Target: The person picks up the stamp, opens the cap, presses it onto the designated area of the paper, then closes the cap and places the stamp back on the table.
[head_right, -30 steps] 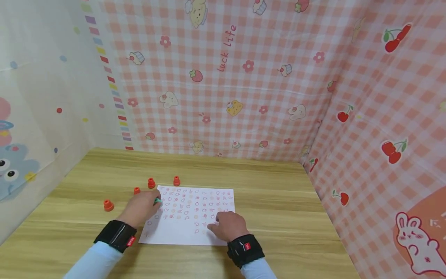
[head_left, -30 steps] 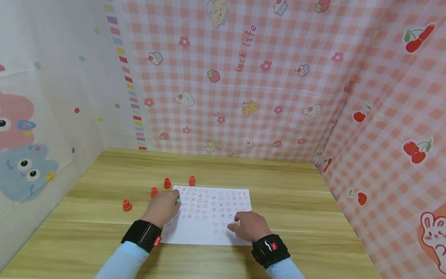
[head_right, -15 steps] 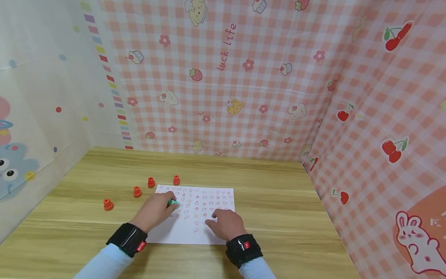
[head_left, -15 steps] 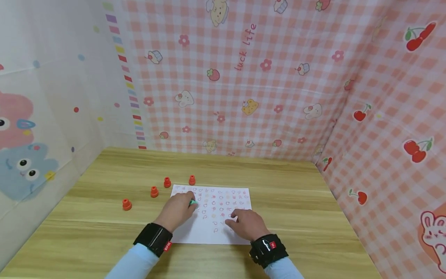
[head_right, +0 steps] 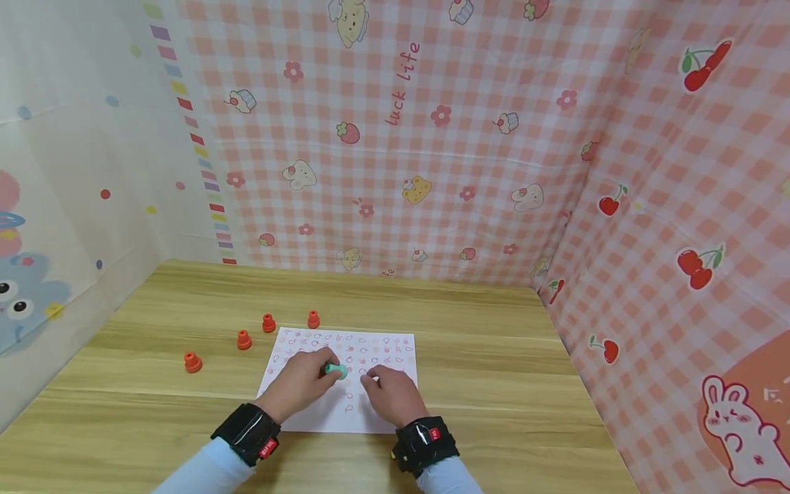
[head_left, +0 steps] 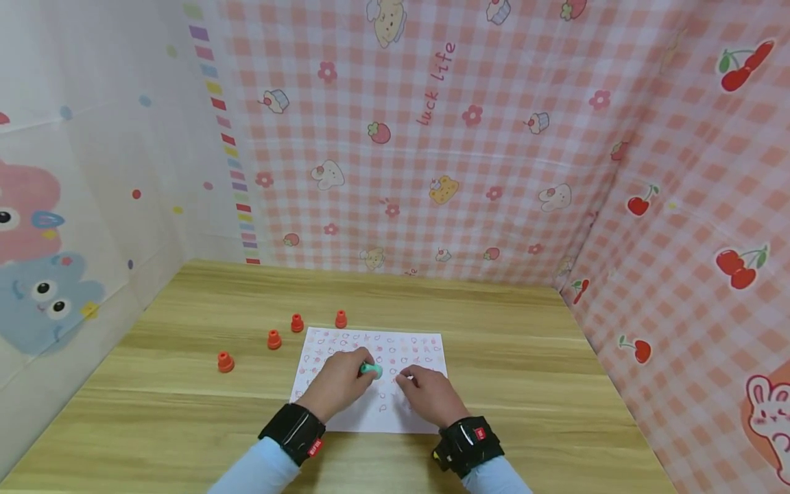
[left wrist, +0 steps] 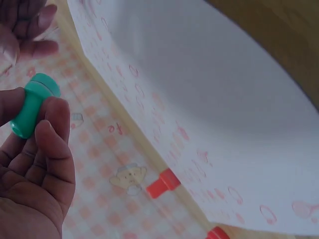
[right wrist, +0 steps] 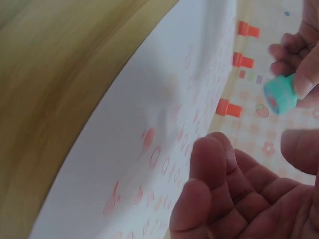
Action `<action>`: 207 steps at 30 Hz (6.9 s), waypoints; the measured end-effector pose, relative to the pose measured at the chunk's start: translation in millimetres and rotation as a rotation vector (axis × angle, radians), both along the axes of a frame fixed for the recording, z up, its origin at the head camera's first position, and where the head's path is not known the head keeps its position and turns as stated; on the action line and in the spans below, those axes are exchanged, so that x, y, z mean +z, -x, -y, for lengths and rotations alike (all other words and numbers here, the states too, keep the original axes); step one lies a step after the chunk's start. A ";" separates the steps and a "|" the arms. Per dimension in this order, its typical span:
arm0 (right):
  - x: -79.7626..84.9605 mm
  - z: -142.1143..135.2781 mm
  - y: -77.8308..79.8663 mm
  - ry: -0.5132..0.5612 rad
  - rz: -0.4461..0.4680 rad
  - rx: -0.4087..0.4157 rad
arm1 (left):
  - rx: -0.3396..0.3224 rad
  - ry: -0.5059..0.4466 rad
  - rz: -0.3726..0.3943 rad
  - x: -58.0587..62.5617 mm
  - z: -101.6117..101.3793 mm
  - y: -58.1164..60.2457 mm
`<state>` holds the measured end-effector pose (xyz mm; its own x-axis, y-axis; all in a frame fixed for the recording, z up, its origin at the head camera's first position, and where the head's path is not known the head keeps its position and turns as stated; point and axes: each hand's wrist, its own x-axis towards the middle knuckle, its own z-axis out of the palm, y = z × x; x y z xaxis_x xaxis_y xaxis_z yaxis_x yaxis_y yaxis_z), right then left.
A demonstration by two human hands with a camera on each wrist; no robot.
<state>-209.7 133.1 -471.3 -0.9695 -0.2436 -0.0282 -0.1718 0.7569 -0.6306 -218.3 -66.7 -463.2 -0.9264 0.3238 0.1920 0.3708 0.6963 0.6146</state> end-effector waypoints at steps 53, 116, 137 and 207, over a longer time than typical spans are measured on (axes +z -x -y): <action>3.1 0.6 3.5 0.781 0.321 -0.063 | -0.046 -0.391 0.089 -3.1 -9.3 -3.1; -0.8 -7.4 0.3 0.356 0.111 -0.149 | -0.164 0.450 0.067 -17.9 -6.4 6.3; -4.2 -5.6 -1.4 0.350 0.102 -0.154 | -0.220 0.488 -0.009 -20.3 -6.0 9.0; -4.7 -8.8 -5.1 0.374 0.150 -0.200 | -0.259 0.503 0.019 -18.2 -2.8 8.5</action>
